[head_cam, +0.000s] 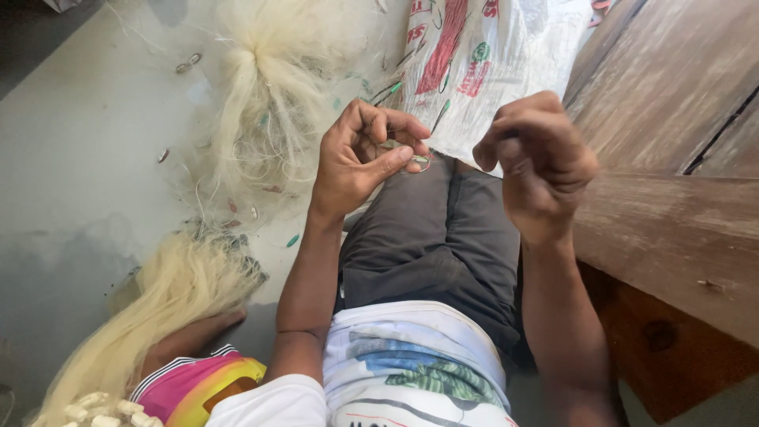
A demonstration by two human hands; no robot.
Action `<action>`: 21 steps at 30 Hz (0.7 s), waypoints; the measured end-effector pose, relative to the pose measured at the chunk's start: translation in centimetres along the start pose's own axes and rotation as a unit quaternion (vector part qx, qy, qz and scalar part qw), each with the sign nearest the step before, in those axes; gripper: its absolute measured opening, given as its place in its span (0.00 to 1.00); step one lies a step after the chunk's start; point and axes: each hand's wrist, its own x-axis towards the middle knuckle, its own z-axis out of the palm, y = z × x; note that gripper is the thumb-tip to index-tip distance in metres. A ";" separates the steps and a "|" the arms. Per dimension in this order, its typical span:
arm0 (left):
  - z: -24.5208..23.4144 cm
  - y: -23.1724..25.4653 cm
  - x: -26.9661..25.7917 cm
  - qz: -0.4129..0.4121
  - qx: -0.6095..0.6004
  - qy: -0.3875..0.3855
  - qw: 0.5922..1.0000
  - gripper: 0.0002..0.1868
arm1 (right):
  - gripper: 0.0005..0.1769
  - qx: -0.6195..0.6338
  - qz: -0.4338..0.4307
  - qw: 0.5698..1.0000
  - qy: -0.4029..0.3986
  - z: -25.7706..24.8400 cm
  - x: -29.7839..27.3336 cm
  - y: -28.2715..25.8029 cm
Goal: Attaching small metal rings to the mesh of a fishing net by hand.
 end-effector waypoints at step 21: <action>-1.2 -0.7 0.2 0.054 0.054 -0.036 0.996 0.10 | 0.04 0.071 0.331 0.941 0.013 0.2 0.6 -1.2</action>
